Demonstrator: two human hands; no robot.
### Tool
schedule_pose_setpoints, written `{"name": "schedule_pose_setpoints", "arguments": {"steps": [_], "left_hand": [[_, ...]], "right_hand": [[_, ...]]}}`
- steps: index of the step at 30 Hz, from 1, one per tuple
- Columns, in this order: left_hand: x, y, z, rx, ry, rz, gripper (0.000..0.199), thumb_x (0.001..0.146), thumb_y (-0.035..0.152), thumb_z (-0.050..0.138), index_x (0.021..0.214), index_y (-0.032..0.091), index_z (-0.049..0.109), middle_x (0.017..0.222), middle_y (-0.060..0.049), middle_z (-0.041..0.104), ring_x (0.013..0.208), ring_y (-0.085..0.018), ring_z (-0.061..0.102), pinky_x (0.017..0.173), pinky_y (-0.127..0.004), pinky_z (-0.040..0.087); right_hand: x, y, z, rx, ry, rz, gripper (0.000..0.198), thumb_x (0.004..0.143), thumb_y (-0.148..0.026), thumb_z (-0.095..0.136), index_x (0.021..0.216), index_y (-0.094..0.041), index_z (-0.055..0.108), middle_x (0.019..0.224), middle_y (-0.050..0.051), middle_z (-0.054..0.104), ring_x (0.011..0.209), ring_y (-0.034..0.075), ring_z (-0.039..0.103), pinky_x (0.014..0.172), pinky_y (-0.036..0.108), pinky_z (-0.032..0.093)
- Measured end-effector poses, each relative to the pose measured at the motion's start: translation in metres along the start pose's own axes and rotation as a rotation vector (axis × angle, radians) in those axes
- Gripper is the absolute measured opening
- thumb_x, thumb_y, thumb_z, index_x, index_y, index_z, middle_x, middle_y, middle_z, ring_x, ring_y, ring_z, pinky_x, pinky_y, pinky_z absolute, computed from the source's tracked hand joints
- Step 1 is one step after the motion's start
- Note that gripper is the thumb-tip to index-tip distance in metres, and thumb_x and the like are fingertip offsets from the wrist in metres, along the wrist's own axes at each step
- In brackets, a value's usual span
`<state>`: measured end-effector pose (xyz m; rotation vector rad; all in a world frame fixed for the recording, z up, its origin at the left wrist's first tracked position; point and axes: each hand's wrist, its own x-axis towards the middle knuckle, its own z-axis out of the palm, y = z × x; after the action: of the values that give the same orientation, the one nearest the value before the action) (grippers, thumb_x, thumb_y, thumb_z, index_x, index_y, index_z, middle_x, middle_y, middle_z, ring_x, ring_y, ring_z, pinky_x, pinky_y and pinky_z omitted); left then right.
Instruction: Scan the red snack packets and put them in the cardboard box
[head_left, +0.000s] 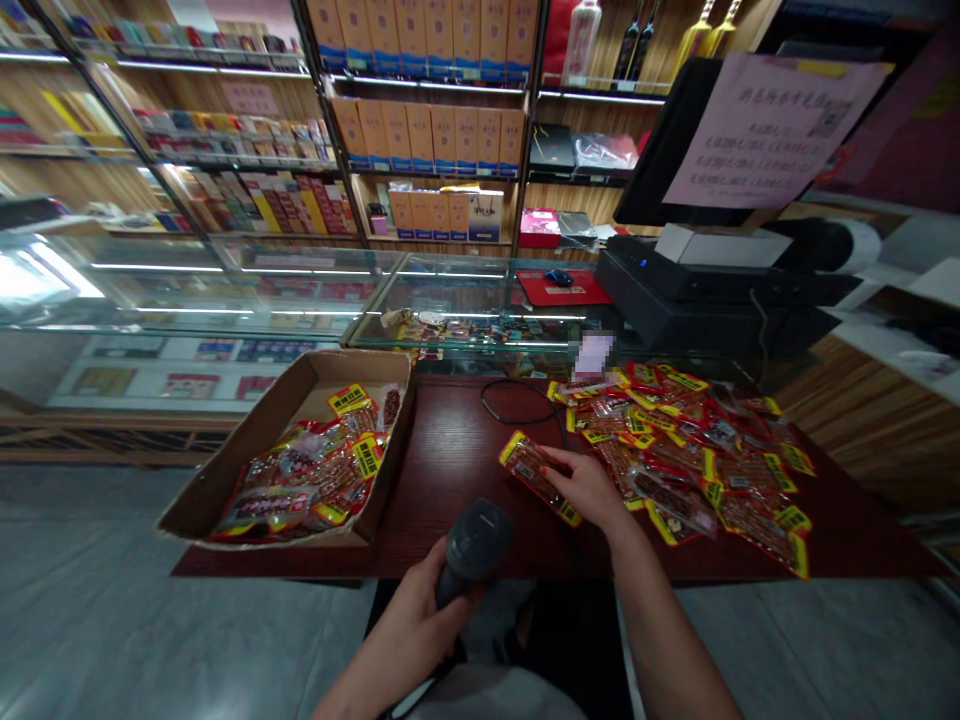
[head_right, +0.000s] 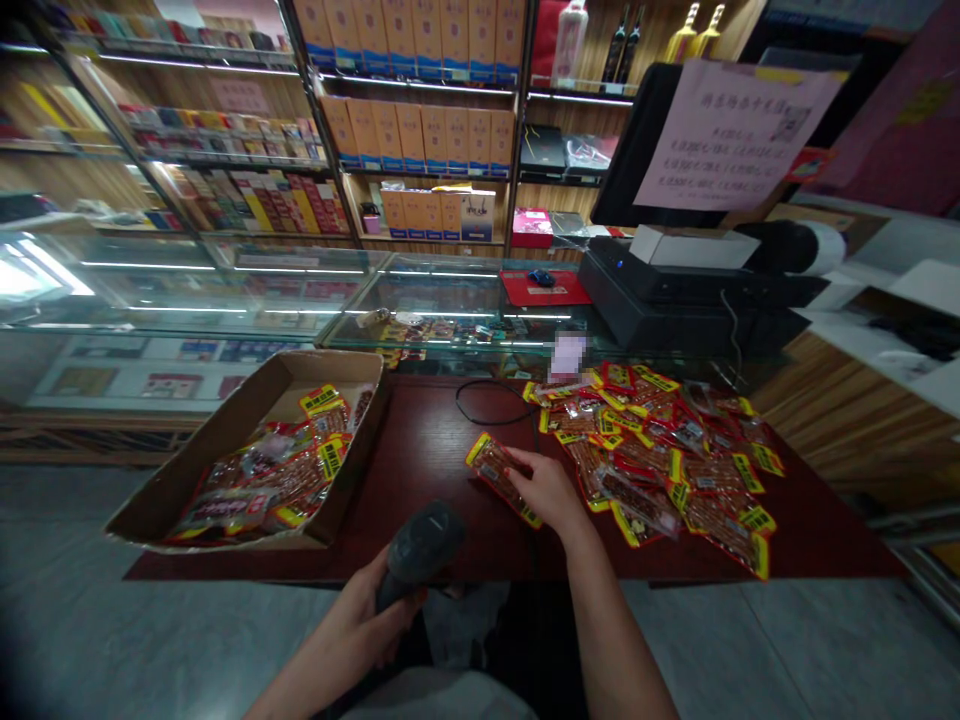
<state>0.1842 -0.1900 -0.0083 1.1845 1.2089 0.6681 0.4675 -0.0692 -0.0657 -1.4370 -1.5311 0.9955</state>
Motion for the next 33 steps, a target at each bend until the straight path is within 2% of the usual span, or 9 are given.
{"name": "schedule_pose_setpoints", "arguments": {"steps": [7,10,12,14,17,21,26,30,33], "left_hand": [[0.011,-0.016,-0.002,0.053,0.092,-0.085,0.052,0.086,0.047,0.061,0.125,0.014,0.051,0.058,0.009,0.054,0.041,-0.011,0.048,0.038,-0.02,0.038],[0.01,-0.018,-0.001,0.04,0.113,-0.104,0.055,0.084,0.051,0.064,0.123,0.015,0.051,0.06,0.008,0.056,0.04,-0.011,0.048,0.037,-0.019,0.039],[0.008,-0.016,0.002,0.024,0.124,-0.103,0.054,0.083,0.052,0.066,0.121,0.016,0.052,0.06,0.008,0.057,0.04,-0.01,0.048,0.037,-0.019,0.038],[0.006,-0.015,0.006,0.007,0.127,-0.091,0.053,0.084,0.052,0.066,0.12,0.016,0.053,0.06,0.008,0.058,0.039,-0.009,0.046,0.037,-0.019,0.036],[0.005,-0.017,0.009,-0.014,0.121,-0.09,0.054,0.083,0.053,0.067,0.12,0.016,0.053,0.059,0.008,0.057,0.038,-0.009,0.043,0.037,-0.019,0.033],[0.009,-0.025,0.008,0.004,0.127,-0.103,0.057,0.084,0.055,0.066,0.122,0.015,0.052,0.054,0.01,0.052,0.038,-0.01,0.043,0.037,-0.019,0.033],[0.028,-0.029,0.011,0.037,0.076,-0.082,0.062,0.084,0.058,0.066,0.125,0.015,0.051,0.05,0.011,0.048,0.038,-0.011,0.044,0.036,-0.019,0.035],[0.043,-0.018,0.022,0.046,0.051,-0.057,0.069,0.084,0.062,0.067,0.13,0.014,0.05,0.052,0.01,0.05,0.039,-0.01,0.044,0.037,-0.019,0.035],[0.048,-0.006,0.035,0.05,0.035,-0.056,0.077,0.081,0.065,0.069,0.134,0.012,0.049,0.052,0.011,0.048,0.04,-0.01,0.044,0.038,-0.019,0.034]], "right_hand": [[0.02,-0.021,0.023,0.25,0.112,0.086,0.046,0.089,-0.043,0.065,0.127,-0.018,0.072,0.122,0.012,0.079,0.105,0.029,0.076,0.096,0.047,0.06],[0.042,-0.075,0.066,0.393,-0.004,0.004,0.049,0.09,-0.045,0.067,0.134,-0.022,0.067,0.126,0.006,0.078,0.106,0.024,0.076,0.092,0.038,0.062],[0.056,-0.117,0.099,0.543,-0.214,-0.122,0.055,0.092,-0.043,0.067,0.144,-0.025,0.059,0.138,0.004,0.072,0.117,0.024,0.073,0.099,0.039,0.06],[0.065,-0.147,0.125,0.493,-0.33,-0.188,0.064,0.094,-0.042,0.066,0.153,-0.028,0.047,0.148,0.003,0.065,0.123,0.022,0.07,0.099,0.038,0.06],[0.064,-0.154,0.133,0.205,-0.255,-0.259,0.063,0.098,-0.036,0.063,0.156,-0.028,0.042,0.151,0.002,0.062,0.124,0.018,0.069,0.097,0.032,0.059],[0.038,-0.103,0.08,-0.065,0.009,-0.209,0.044,0.097,-0.025,0.059,0.141,-0.025,0.06,0.144,0.004,0.066,0.13,0.021,0.064,0.11,0.035,0.05],[-0.023,-0.017,-0.022,-0.377,0.415,0.015,0.041,0.092,-0.025,0.051,0.128,-0.016,0.068,0.144,0.02,0.061,0.141,0.041,0.047,0.121,0.065,0.023],[-0.073,0.046,-0.081,-0.702,0.591,0.16,0.045,0.089,-0.027,0.048,0.128,-0.017,0.068,0.136,0.019,0.067,0.129,0.039,0.057,0.11,0.061,0.037],[-0.092,0.078,-0.099,-0.9,0.619,0.197,0.053,0.089,-0.029,0.046,0.138,-0.019,0.062,0.149,0.017,0.061,0.136,0.036,0.054,0.108,0.061,0.04]]}}
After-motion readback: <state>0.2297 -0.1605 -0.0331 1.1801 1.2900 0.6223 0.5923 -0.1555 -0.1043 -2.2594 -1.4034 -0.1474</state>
